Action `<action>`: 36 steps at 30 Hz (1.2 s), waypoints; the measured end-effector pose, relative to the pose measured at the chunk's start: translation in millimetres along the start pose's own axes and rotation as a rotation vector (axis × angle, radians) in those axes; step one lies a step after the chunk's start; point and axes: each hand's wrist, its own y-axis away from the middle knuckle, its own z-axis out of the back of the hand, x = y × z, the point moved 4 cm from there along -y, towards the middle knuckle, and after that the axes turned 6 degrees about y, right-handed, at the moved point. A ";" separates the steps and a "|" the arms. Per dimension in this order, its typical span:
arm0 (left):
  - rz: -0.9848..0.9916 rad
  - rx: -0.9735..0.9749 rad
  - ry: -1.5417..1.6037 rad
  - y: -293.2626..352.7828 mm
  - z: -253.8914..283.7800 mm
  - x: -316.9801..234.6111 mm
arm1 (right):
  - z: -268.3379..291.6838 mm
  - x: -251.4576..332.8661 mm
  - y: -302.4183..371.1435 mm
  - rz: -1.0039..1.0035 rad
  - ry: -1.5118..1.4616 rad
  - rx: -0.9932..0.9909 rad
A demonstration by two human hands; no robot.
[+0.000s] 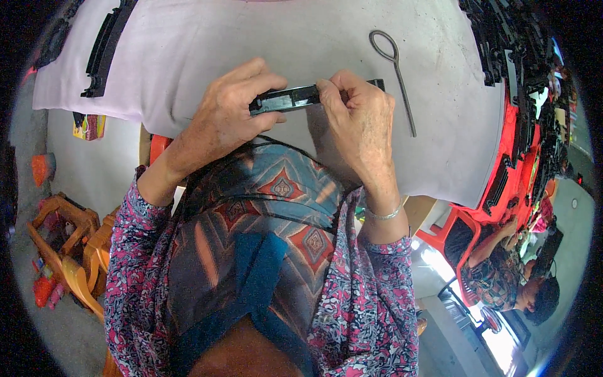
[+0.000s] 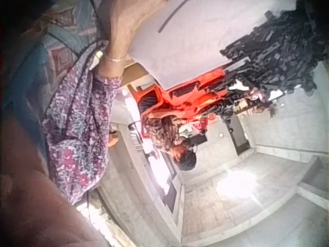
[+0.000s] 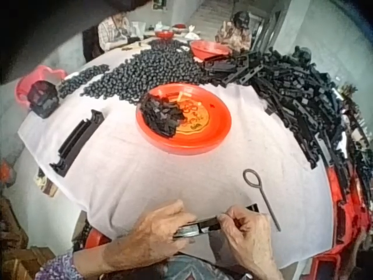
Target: The person assembles black plastic components by inserting small pieces into the frames by hand and seating them using a metal tool.
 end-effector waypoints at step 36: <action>0.004 -0.032 0.020 0.2 4.7 -5.4 | -5.7 -4.0 4.8 -0.071 -0.018 -0.097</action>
